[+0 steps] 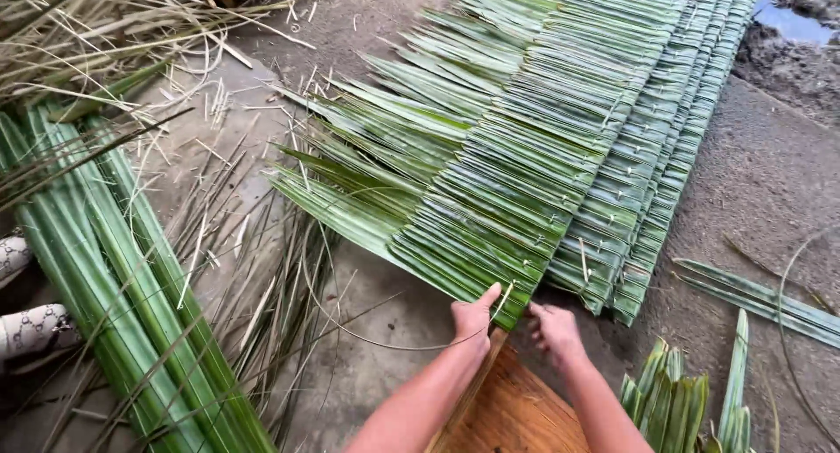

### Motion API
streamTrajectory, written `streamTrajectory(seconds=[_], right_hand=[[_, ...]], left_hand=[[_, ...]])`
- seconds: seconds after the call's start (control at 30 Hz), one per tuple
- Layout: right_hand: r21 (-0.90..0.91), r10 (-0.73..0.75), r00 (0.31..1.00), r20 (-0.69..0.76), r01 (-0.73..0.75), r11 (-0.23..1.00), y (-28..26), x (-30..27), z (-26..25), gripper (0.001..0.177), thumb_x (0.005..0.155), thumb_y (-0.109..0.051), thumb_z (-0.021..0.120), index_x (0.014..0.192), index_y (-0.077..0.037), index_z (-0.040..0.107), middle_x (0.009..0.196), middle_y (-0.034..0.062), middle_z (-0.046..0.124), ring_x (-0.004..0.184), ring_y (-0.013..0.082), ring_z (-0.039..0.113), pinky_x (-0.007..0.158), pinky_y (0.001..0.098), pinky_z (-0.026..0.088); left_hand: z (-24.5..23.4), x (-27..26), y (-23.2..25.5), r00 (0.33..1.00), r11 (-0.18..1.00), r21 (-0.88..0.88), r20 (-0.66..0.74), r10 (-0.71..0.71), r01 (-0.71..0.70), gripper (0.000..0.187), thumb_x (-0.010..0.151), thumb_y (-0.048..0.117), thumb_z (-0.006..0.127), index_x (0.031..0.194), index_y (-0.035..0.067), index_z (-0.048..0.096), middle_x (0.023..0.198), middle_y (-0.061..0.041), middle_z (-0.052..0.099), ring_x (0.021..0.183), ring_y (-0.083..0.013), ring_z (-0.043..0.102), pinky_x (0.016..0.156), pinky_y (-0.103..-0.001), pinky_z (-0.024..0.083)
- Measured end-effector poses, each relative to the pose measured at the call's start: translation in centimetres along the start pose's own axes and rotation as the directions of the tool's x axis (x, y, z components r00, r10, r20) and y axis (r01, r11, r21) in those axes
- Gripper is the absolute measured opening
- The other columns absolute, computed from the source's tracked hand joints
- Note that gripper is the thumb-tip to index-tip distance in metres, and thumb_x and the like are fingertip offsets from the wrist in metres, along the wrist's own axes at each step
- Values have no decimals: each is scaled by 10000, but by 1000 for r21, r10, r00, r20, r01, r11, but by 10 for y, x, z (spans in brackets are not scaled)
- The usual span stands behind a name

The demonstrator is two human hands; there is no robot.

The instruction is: Weaving palm leaves onto a wooden stick to create a thatched panel

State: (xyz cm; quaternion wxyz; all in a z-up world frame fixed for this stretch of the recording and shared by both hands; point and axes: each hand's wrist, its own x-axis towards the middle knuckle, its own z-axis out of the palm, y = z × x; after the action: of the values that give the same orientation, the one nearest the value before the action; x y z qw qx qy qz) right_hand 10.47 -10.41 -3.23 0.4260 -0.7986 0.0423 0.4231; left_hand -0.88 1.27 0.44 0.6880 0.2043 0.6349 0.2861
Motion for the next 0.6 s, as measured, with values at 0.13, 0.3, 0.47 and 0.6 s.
streamTrajectory(seconds=[0.13, 0.3, 0.47, 0.6], right_hand=[[-157, -619, 781, -83, 603, 782, -52, -98, 7, 144, 840, -59, 722, 960, -35, 798, 826, 34, 791, 654, 108, 635, 622, 229, 524], [-574, -818, 558, 137, 718, 393, -48, -71, 28, 35, 808, -309, 803, 833, -318, 780, 930, -171, 692, 925, 84, 685, 823, 213, 564], [-559, -943, 51, 329, 815, -151, -74, -119, 17, 92, 926, -167, 654, 896, -207, 731, 944, -13, 729, 878, 198, 735, 779, 313, 595], [-459, -912, -54, 407, 851, -256, -91, -164, 15, 125, 962, -146, 614, 959, -185, 733, 938, -8, 734, 862, 204, 753, 778, 326, 617]], left_hand=[[-10, 18, -23, 994, 999, -39, 105, 19, -15, 235, 764, 56, 864, 899, -110, 769, 818, -138, 756, 633, -206, 659, 576, -307, 548], [-9, 37, -37, 999, 970, -239, 25, -40, 44, 354, 636, -62, 971, 708, -169, 641, 628, -261, 674, 447, -273, 691, 408, -333, 579], [-2, 35, -43, 1000, 985, -174, -11, -20, 18, 459, 617, 43, 1006, 770, -174, 632, 686, -248, 635, 537, -252, 615, 452, -438, 523], [-3, 8, -20, 1000, 999, 50, -15, 9, -8, 550, 676, 183, 984, 906, -201, 664, 805, -220, 585, 765, -231, 518, 666, -509, 455]])
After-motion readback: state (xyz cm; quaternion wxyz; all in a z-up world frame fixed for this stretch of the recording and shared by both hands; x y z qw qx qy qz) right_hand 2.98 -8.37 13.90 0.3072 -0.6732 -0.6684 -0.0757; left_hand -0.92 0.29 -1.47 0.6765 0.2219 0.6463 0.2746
